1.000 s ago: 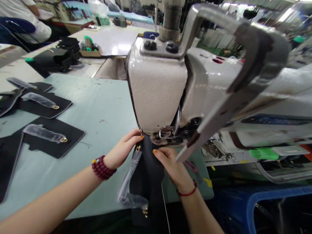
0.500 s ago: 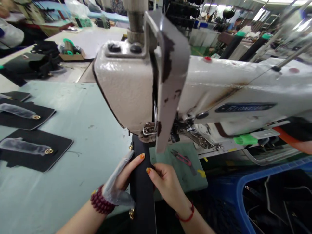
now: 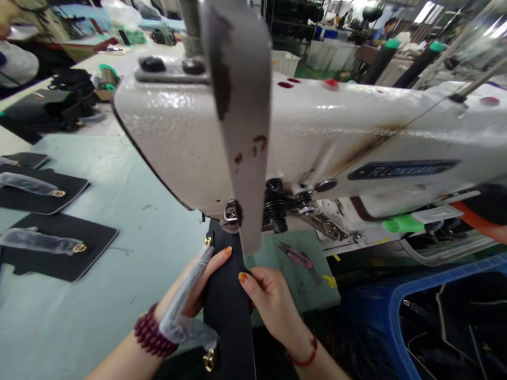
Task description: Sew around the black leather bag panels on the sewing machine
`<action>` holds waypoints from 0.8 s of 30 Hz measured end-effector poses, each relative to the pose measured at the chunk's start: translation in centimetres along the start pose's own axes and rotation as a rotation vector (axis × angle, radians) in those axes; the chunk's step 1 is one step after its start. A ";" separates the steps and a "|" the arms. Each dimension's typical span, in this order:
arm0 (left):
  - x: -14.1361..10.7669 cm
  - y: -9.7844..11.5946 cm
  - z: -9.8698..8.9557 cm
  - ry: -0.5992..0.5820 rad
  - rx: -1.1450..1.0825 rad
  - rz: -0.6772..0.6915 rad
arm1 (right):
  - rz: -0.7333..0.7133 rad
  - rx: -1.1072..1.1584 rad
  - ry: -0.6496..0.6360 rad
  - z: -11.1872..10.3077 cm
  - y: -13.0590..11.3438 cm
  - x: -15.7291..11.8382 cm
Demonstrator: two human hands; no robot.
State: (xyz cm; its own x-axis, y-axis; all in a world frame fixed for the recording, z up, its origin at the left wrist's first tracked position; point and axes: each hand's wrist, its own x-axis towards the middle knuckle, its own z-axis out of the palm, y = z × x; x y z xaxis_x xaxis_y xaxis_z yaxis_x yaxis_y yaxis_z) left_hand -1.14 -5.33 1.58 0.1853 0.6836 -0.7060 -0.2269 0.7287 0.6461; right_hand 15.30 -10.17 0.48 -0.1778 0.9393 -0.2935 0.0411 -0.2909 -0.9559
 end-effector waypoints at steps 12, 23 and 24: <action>0.6 0.9 0.3 -0.146 0.091 0.234 | -0.017 -0.035 0.033 -0.3 -0.3 1.1; 2.7 1.0 -1.1 -0.189 0.295 0.495 | -0.011 -0.008 0.053 -0.5 -0.6 2.9; 3.3 0.5 -1.9 -0.188 0.324 0.543 | -0.022 -0.007 0.052 -0.5 -0.8 3.0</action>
State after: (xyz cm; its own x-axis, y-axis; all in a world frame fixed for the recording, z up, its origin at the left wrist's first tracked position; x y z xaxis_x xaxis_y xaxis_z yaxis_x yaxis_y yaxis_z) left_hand -2.46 -2.81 -0.99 0.2957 0.9317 -0.2111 -0.0409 0.2332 0.9716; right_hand 15.24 -6.99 0.38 -0.1273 0.9536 -0.2728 0.0450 -0.2692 -0.9620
